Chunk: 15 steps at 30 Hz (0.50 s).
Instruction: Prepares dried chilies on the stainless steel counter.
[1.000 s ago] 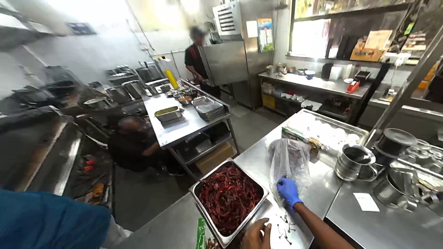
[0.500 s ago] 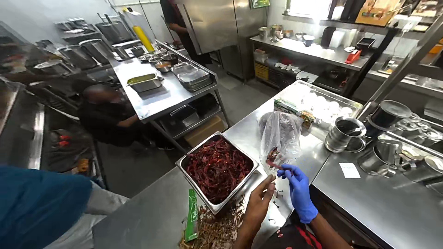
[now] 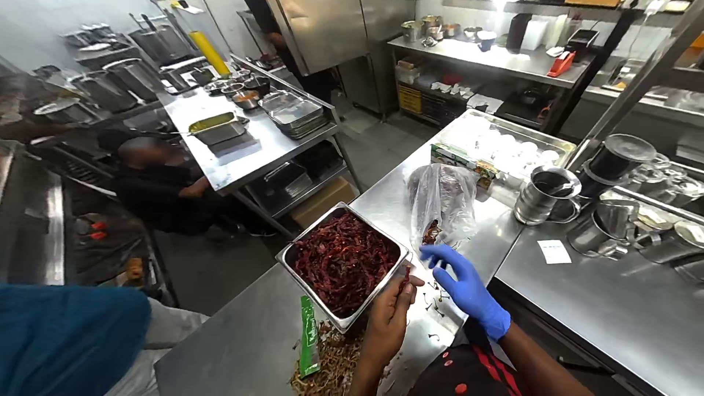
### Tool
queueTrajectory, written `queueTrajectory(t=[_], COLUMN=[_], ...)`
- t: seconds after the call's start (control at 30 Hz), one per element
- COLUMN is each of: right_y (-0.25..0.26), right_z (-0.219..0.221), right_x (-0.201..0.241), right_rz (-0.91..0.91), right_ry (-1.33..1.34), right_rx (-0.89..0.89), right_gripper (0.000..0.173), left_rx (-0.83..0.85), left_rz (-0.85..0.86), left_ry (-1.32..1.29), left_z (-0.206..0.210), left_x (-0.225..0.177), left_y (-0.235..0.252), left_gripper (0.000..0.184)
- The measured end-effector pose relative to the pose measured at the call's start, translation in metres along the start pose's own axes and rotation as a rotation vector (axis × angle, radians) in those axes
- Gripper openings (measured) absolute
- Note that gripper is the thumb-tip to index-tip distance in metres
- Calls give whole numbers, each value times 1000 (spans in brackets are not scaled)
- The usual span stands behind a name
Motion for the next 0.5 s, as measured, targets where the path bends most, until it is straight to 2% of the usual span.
queueTrajectory(t=[0.07, 0.1, 0.17, 0.23, 0.33, 0.5], right_y=[6, 7, 8, 7, 2, -4], right_z=[12, 15, 20, 23, 25, 35], right_x=[-4, -4, -4, -9, -14, -25], right_rz=[130, 153, 195, 214, 193, 178], right_ry=[189, 279, 335, 259, 178, 90], right_rx=[168, 212, 266, 295, 267, 288], right_gripper=[48, 45, 27, 23, 21, 32], left_rx=[40, 56, 93, 115, 82, -44], left_rz=[-5, -7, -10, -36, -73, -44], left_ry=[46, 62, 108, 105, 94, 98], left_z=[5, 6, 8, 10, 10, 0], left_x=[-3, -4, -6, -6, -5, 0], left_y=[-3, -4, -6, -8, -9, -6], left_gripper=[31, 30, 26, 22, 25, 28])
Point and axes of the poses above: each hand's wrist, its own y-axis towards the middle knuckle, its own z-axis out of the palm, x = y × z, the point moved 9 cm from there along y, towards the middle knuckle, and after that the axes turned 1 degree about -y, right-handed, at the moved point
